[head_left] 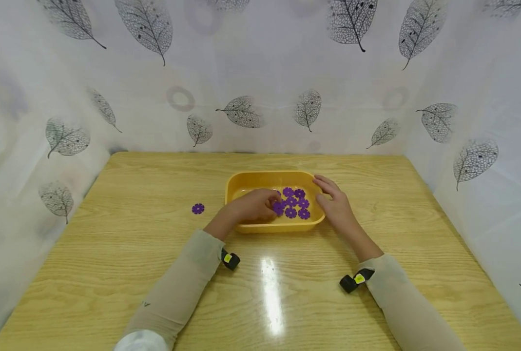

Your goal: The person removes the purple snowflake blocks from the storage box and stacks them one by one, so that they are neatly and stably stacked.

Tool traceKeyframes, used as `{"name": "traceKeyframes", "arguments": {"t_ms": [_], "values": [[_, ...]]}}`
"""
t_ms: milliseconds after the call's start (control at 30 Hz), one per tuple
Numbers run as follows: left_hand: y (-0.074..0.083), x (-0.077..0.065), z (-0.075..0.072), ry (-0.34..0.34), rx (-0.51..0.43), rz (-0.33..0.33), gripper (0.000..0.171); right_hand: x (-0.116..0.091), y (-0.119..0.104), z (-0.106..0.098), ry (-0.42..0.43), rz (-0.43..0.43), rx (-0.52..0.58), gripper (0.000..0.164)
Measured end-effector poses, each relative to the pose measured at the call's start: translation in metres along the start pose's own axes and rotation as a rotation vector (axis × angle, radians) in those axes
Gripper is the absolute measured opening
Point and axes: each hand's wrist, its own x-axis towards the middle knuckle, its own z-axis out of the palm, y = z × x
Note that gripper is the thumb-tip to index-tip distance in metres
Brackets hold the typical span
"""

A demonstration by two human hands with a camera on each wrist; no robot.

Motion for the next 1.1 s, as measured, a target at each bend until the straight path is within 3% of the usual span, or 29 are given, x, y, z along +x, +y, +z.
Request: {"name": "traceKeyframes", "arguments": {"t_ms": [233, 467, 767, 1100], "values": [[0.001, -0.001, -0.002, 0.013, -0.083, 0.003, 0.031, -0.012, -0.033, -0.003, -0.009, -0.006, -0.016, 0.046], [0.001, -0.008, -0.009, 0.065, -0.194, 0.012, 0.029, -0.014, -0.038, -0.004, -0.015, 0.004, -0.016, 0.046], [-0.001, -0.018, -0.028, 0.140, -0.181, 0.077, 0.033, -0.014, -0.036, -0.004, -0.015, 0.003, -0.009, 0.046], [-0.017, -0.047, -0.047, 0.254, -0.129, 0.052, 0.033, -0.013, -0.033, -0.005, -0.015, -0.011, -0.009, 0.045]]}}
